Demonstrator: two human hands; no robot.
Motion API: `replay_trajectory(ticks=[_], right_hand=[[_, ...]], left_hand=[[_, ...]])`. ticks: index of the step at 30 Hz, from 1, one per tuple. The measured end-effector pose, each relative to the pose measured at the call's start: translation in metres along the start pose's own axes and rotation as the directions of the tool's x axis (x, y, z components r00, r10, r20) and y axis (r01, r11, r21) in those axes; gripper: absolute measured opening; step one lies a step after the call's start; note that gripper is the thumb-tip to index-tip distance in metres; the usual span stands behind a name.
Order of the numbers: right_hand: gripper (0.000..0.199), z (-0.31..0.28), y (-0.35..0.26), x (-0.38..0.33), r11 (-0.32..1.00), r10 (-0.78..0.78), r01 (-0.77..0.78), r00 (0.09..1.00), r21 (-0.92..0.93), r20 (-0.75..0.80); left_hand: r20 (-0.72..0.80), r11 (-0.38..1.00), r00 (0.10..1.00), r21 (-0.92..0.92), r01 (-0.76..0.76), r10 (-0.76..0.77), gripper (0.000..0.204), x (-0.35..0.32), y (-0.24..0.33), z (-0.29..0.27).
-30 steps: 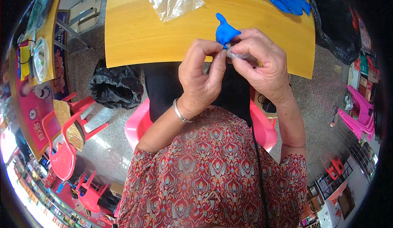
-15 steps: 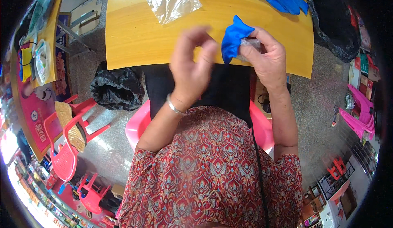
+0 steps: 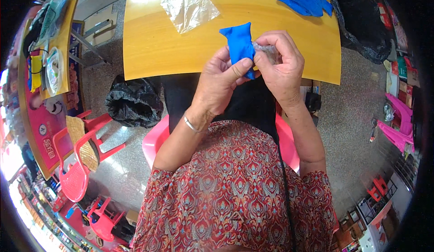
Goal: The person sits at a table and repeatedly wraps small, clear plastic-wrapped items inside blue rubber gloves. They pick up a glove, insert the item, and tie the glove's opening to secure the contents. The process is repeated for multiple items throughout the clip.
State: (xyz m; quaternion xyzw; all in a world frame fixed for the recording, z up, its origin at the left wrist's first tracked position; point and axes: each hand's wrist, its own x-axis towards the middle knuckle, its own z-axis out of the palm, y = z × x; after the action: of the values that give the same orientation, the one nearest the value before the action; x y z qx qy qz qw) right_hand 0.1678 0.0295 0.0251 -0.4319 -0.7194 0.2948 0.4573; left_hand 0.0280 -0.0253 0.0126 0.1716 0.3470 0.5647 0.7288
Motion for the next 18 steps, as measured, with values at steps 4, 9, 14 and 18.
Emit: replay_trajectory(ticks=[4, 9, 14, 18], right_hand=[[0.017, -0.003, 0.002, -0.008, 0.999, -0.029, 0.027, 0.998, 0.042, 0.047], [0.028, -0.027, -0.021, -0.016, 0.991, -0.015, -0.027, 0.950, 0.131, 0.311], [0.042, -0.036, -0.028, -0.023, 0.945, -0.211, 0.292, 0.888, -0.148, 0.408], [0.046, -0.038, -0.027, -0.034, 0.969, -0.035, 0.136, 0.901, -0.206, 0.433]], left_hand=[[0.006, 1.000, 1.000, -0.017, 0.025, -0.024, 0.032, -0.008, -0.004, 0.000], [-0.019, 0.981, 0.996, -0.178, 0.081, -0.086, 0.030, -0.020, -0.003, 0.001], [0.025, 0.984, 0.994, -0.140, 0.109, -0.107, 0.035, -0.030, -0.002, 0.003], [0.025, 0.998, 0.999, -0.050, 0.047, -0.046, 0.039, -0.029, -0.015, 0.001]])
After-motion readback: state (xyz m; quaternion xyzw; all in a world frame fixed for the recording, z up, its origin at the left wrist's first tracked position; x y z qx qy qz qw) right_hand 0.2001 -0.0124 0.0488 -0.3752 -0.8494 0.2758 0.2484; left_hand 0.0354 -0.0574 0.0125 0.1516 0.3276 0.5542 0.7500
